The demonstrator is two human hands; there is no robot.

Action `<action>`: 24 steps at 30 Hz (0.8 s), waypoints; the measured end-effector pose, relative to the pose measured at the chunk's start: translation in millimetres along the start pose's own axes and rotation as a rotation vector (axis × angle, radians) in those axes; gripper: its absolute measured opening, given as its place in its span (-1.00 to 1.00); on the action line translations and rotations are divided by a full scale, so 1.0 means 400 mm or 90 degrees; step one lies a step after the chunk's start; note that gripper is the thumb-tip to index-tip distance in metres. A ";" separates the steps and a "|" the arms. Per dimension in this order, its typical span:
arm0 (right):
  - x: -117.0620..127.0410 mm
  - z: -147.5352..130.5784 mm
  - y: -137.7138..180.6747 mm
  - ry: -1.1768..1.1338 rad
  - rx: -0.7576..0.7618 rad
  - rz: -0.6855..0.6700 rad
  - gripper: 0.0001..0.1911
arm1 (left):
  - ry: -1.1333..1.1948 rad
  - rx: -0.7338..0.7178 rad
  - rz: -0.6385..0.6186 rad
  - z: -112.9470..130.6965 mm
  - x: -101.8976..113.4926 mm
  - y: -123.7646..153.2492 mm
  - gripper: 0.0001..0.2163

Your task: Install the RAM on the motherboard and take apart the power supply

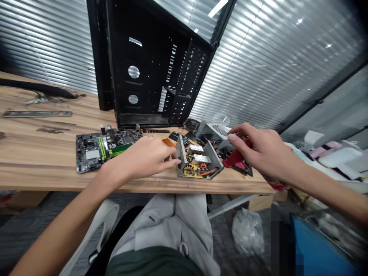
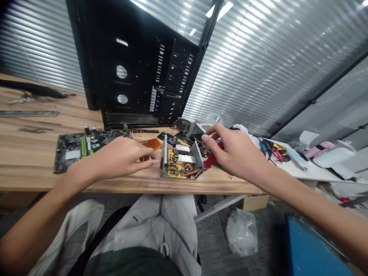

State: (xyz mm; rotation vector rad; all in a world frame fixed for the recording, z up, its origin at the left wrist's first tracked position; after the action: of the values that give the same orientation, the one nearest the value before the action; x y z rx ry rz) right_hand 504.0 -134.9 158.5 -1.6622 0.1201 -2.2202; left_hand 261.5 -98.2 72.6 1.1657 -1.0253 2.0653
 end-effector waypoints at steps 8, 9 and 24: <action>-0.021 0.061 -0.008 0.227 0.057 -0.198 -0.49 | -0.018 0.020 -0.037 0.013 -0.008 -0.007 -0.65; -0.016 0.053 -0.004 0.176 0.108 -0.190 -0.55 | -0.014 0.024 -0.037 0.013 -0.008 -0.007 -0.65; 0.005 0.020 0.008 0.079 0.289 -0.107 -0.66 | -0.012 0.029 -0.063 0.011 -0.018 -0.005 -0.71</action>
State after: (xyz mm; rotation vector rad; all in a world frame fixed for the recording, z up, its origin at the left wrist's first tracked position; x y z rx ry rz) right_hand 511.8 -137.3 161.8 -1.3278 -0.4734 -2.2508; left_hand 268.3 -101.6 68.5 1.2351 -0.9141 2.0135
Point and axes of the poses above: each hand's wrist, its own y-axis away from the middle knuckle, its own x-axis out of the back of the hand, z = x × y, the point moved 6 cm from there along -y, towards the middle knuckle, and after that the axes turned 15 degrees about y, right-handed, at the moved point
